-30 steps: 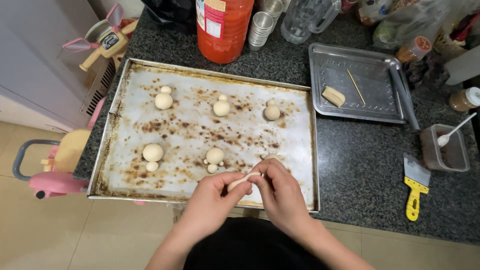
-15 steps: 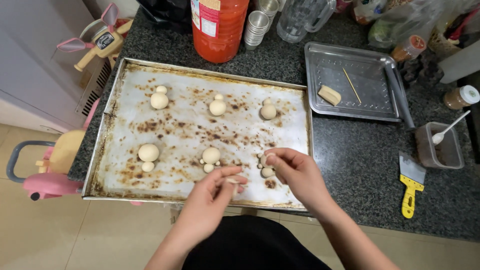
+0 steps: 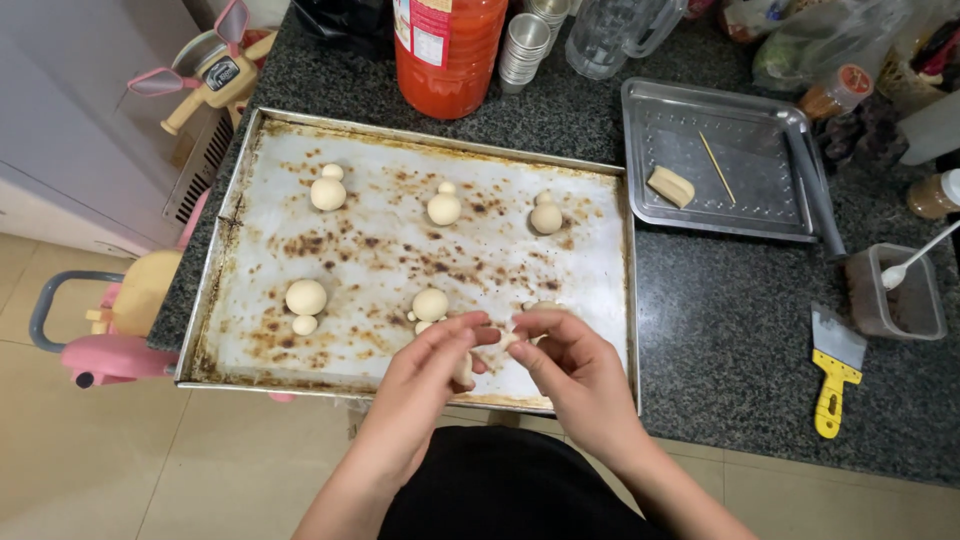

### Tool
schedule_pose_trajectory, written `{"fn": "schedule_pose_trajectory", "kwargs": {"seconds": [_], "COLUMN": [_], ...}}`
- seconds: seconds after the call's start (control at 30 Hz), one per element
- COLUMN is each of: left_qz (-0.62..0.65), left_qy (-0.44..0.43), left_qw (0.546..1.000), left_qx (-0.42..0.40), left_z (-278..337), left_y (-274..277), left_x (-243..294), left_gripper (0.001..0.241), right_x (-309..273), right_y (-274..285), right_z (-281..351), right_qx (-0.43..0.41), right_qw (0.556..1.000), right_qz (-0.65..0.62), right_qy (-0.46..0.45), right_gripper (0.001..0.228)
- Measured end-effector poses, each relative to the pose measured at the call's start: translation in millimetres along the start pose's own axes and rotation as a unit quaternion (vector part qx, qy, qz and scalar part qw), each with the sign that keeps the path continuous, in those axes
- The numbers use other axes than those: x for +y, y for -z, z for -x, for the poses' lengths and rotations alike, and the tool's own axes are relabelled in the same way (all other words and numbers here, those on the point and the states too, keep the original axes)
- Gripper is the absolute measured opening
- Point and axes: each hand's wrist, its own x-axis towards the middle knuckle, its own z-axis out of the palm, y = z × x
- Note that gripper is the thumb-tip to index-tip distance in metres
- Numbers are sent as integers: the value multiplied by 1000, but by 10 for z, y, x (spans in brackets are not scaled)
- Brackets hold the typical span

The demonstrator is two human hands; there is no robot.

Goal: Shape small pieces of dough into balls and place them on larger dough portions on a baking sheet to create figures.

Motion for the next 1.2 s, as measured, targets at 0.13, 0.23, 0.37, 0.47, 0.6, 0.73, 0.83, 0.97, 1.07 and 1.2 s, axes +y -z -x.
{"fn": "schedule_pose_trajectory", "kwargs": {"seconds": [0.13,0.23,0.37,0.47,0.6,0.73,0.83,0.97,1.07,1.2], "left_qz": [0,-83,-39,57,14,11,11,-32,-10,-73], "left_qy": [29,6,-22,-20,14,8,2,1,-9,16], "left_qw": [1000,996,999,998,999,999,998,998,999,997], "left_qx": [-1,-16,-21,-35,-30,-46,-58,-55,-48,-20], "left_z": [61,31,-15,50,98,105,87,69,38,105], "left_y": [-15,12,5,-24,-32,-25,-3,8,12,-43], "left_x": [69,-2,-53,38,91,58,18,-9,-66,23], "left_gripper": [34,28,32,43,57,64,66,71,70,70], "right_x": [-46,6,-38,-68,-243,-241,-221,-194,-225,-185], "right_y": [19,11,1,-3,-46,-75,-84,-76,-97,-100], "right_z": [21,33,46,59,91,115,118,134,144,131], "right_qx": [1,-24,-10,-7,-91,-97,-103,-116,-103,-91], "right_qw": [998,999,999,1000,989,983,986,991,991,983], "right_qz": [-28,-40,-26,-12,89,130,107,63,88,147], "right_qy": [-52,-3,-18,-19,73,84,74,31,3,58], "right_gripper": [32,32,31,29,24,23,23,27,26,31]}}
